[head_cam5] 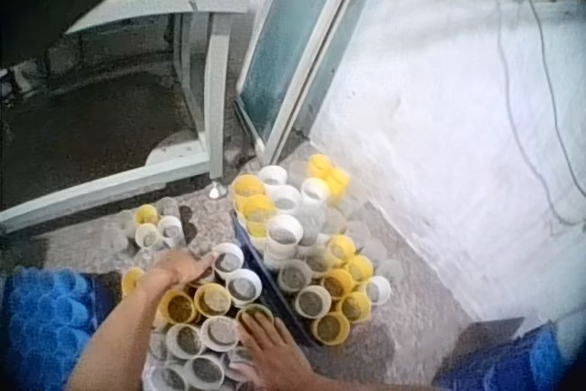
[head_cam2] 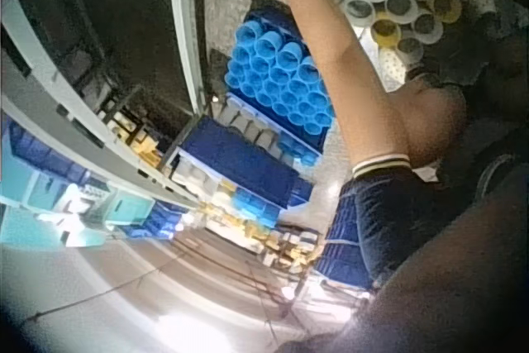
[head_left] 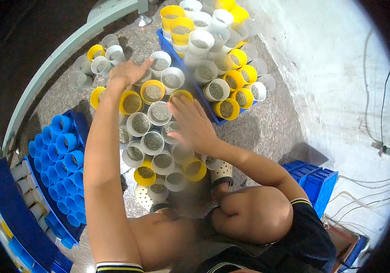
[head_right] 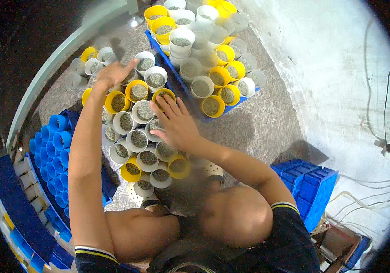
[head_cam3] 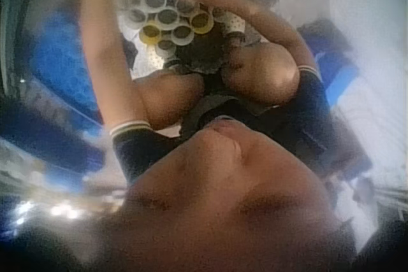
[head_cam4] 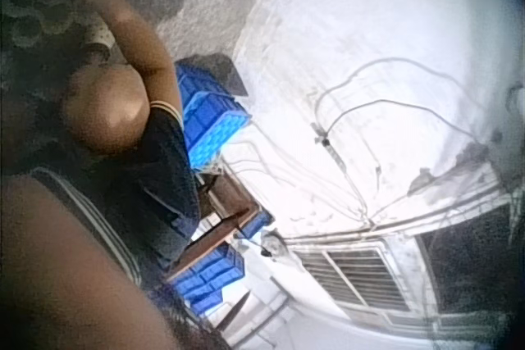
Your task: The person sits on the floor and sorts small white and yellow cups filled with granular material into blue trays. They repeatedly pick up cups, place them into trays, and move the trays to a nearby machine.
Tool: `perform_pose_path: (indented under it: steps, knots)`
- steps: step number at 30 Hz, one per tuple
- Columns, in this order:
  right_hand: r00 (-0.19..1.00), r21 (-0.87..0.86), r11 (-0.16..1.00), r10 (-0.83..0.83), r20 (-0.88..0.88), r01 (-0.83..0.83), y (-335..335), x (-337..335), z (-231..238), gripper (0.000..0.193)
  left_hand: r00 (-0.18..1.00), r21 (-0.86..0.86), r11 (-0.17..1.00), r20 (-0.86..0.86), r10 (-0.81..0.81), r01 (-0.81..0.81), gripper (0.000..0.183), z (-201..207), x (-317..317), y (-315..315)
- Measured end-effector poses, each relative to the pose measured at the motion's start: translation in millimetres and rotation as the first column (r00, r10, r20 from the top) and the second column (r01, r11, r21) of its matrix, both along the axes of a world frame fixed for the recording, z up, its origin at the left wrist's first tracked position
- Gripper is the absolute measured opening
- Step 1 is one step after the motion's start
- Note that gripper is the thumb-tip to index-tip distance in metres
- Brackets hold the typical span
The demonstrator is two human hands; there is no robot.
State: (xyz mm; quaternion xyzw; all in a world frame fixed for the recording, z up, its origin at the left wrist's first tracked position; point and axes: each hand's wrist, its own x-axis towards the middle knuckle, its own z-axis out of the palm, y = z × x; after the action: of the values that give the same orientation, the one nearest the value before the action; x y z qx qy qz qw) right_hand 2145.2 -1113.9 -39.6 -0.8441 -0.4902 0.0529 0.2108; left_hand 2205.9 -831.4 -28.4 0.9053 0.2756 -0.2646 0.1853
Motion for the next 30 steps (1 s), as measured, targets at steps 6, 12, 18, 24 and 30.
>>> perform_pose_path:
  steps: [6,12,18,24,30]
  knots:
    - [1.000,0.018,0.999,0.027,0.012,-0.028,-1,-2,-6,0.086,0.997,0.055,0.997,0.054,0.048,-0.051,0.100,-6,-7,1]
    - [0.999,0.018,0.999,0.039,-0.011,-0.039,-11,-14,-5,0.086,1.000,-0.004,1.000,-0.008,-0.024,0.024,0.102,5,-18,-5]
    - [0.998,-0.068,0.996,0.061,-0.023,-0.063,-35,-38,-2,0.087,0.986,-0.102,0.982,-0.037,-0.164,0.159,0.103,12,-35,-11]
    - [0.987,-0.126,0.987,0.084,-0.140,-0.102,-60,-58,13,0.082,0.979,-0.199,0.959,0.076,-0.189,0.200,0.112,3,-54,-19]
    - [0.978,-0.093,0.995,0.020,-0.207,-0.040,-72,-54,43,0.063,0.969,-0.288,0.926,0.055,-0.240,0.245,0.111,-3,-66,-25]
